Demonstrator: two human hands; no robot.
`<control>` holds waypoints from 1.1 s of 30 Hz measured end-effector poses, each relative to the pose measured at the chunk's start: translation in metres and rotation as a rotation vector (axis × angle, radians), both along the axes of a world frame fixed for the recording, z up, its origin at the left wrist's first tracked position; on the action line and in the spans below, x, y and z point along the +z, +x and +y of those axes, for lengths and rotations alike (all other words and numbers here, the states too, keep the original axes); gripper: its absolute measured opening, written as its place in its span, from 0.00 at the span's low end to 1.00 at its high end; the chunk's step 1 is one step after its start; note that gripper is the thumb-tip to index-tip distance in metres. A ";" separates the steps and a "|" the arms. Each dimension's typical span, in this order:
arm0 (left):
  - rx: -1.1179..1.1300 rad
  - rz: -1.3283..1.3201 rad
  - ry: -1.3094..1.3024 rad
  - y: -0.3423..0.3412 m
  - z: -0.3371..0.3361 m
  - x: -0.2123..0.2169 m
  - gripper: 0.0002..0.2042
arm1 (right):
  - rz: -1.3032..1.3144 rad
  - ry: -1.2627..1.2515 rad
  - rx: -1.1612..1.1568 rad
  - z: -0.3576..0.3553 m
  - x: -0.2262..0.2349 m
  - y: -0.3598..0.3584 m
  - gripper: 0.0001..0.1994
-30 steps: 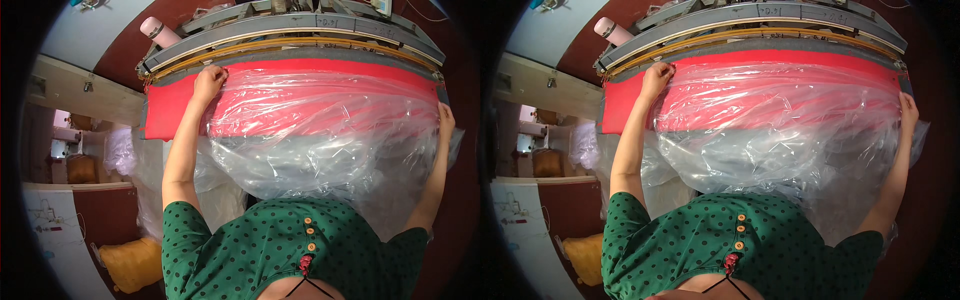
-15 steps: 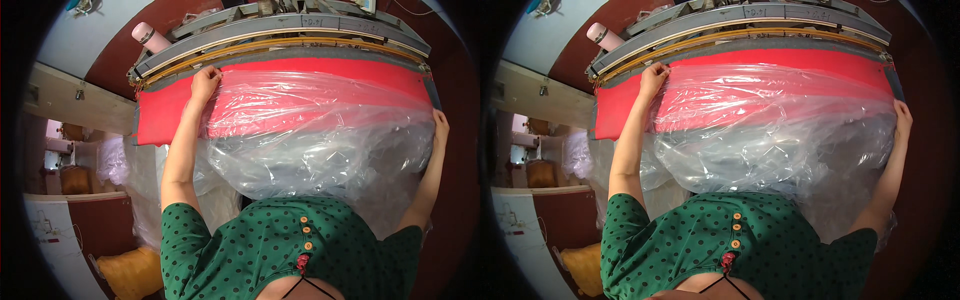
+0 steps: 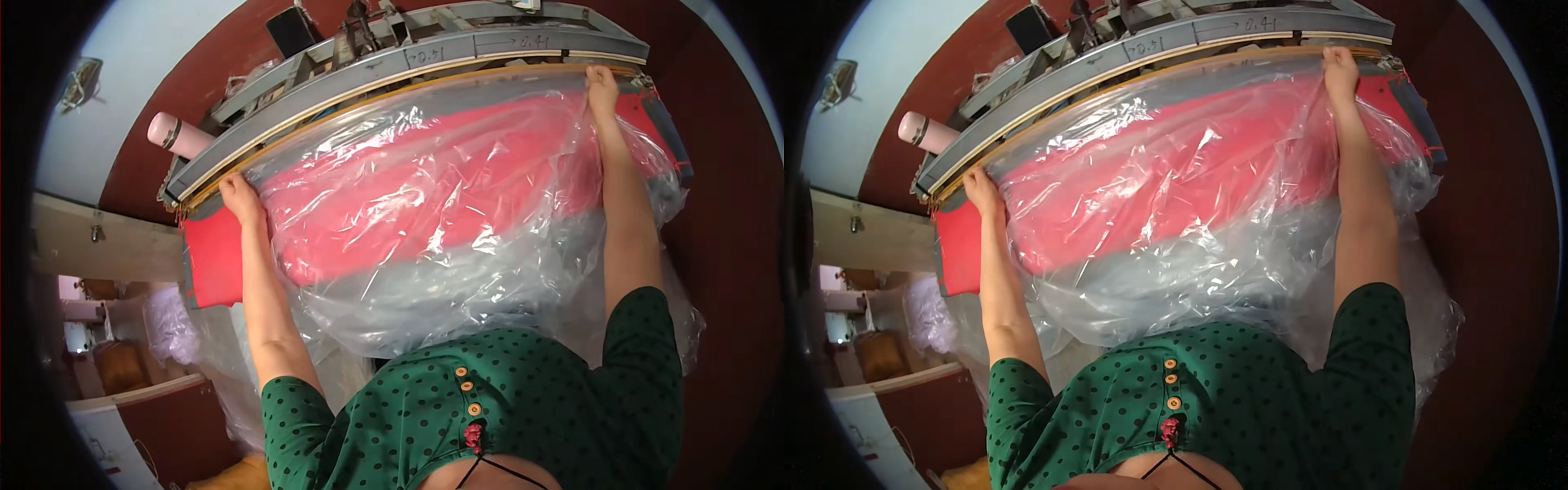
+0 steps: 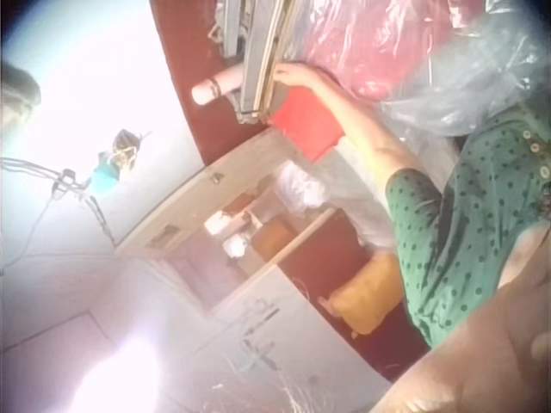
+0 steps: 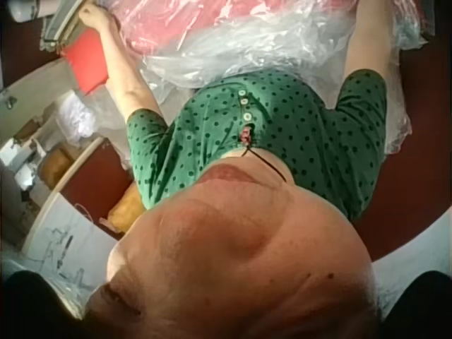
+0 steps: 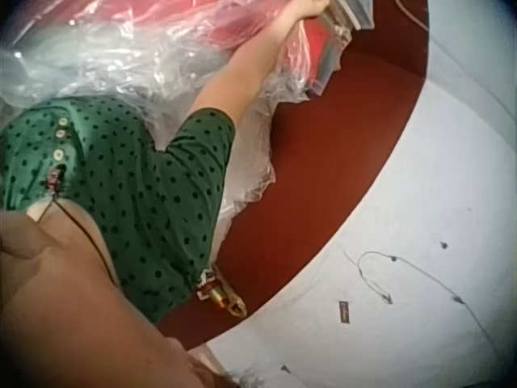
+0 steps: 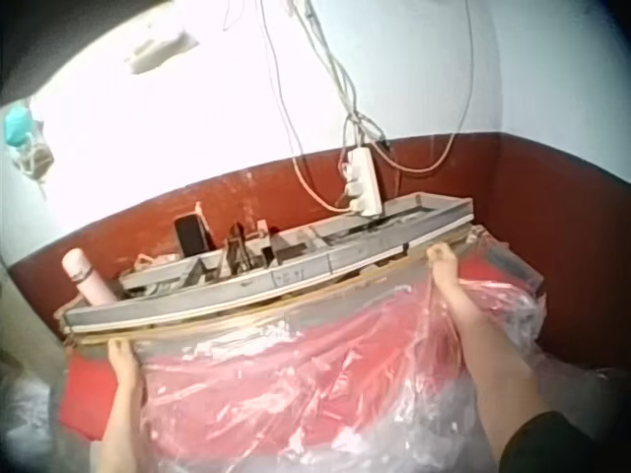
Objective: The person wraps a red cushion in plastic film by pulling, smoothing, and tucking the transparent plastic sheet over the cushion by hand.
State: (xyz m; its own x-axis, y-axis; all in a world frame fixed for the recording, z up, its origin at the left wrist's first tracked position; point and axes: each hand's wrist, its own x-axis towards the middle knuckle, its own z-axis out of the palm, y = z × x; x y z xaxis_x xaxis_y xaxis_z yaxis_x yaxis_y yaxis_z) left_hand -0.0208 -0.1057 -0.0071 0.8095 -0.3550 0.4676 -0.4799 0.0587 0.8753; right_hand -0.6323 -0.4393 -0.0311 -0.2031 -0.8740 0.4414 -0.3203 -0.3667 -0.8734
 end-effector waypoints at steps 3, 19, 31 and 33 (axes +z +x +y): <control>-0.032 0.063 -0.045 0.004 -0.011 -0.003 0.06 | -0.026 -0.044 0.050 -0.010 0.000 0.007 0.10; 0.152 0.082 -0.192 -0.004 0.001 0.008 0.02 | -0.168 0.047 0.046 0.010 0.021 0.005 0.05; 0.191 -0.480 0.433 -0.049 0.061 0.020 0.10 | 0.563 -0.236 -0.175 0.202 0.044 -0.065 0.10; -0.138 -0.168 0.175 -0.071 0.055 0.023 0.08 | 0.684 0.051 0.154 0.213 -0.001 -0.136 0.07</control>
